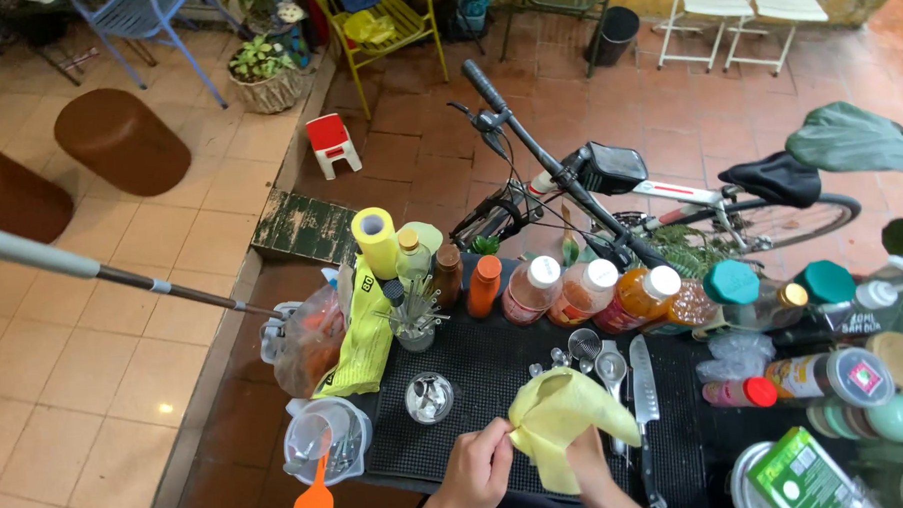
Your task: Polishing and wiping several small bar spoons using a yellow cleaning cloth.
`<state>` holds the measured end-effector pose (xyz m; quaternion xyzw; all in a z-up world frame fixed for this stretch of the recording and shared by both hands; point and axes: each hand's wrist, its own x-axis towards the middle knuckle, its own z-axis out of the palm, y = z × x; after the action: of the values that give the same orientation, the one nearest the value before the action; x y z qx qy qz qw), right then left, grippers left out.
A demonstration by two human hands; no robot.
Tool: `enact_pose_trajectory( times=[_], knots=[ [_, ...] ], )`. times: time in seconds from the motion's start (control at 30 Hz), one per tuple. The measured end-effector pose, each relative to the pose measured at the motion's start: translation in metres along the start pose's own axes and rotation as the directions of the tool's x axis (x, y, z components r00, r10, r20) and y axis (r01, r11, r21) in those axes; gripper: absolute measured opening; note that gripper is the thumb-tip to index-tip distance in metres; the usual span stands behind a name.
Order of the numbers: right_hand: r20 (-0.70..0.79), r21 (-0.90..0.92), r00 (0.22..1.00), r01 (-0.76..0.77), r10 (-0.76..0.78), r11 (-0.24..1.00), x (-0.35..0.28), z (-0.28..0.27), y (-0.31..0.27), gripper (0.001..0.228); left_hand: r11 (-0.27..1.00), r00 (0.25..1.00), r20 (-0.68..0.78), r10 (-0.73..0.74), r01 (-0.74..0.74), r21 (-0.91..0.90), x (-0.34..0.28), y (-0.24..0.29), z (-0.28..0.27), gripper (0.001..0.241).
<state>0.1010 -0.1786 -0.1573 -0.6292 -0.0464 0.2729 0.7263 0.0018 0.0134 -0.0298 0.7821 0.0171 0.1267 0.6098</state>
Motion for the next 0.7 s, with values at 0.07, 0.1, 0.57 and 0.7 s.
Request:
enact_pose_trajectory(
  times=[0.07, 0.1, 0.57, 0.7],
  knots=[
    [0.027, -0.474, 0.999, 0.051, -0.043, 0.879, -0.007, 0.008, -0.023, 0.056, 0.999, 0.999, -0.014, 0.035, -0.035, 0.016, 0.0, 0.003, -0.002, 0.014],
    [0.014, -0.468, 0.999, 0.04, -0.037, 0.883, -0.004, 0.004, -0.015, 0.056, 0.999, 1.0, 0.001, 0.029, -0.029, 0.014, 0.0, 0.005, -0.004, 0.014],
    [-0.174, -0.086, 0.923, 0.334, -0.344, 0.939, -0.013, 0.009, -0.088, 0.052, 0.998, 0.99, 0.133, 0.055, -0.056, -0.002, 0.001, 0.016, 0.001, 0.014],
    [-0.24, -0.057, 0.901, 0.359, -0.362, 0.931, -0.007, -0.005, -0.045, 0.054, 0.999, 0.99, 0.138, 0.024, -0.019, -0.035, 0.0, 0.023, 0.0, 0.016]
  ],
)
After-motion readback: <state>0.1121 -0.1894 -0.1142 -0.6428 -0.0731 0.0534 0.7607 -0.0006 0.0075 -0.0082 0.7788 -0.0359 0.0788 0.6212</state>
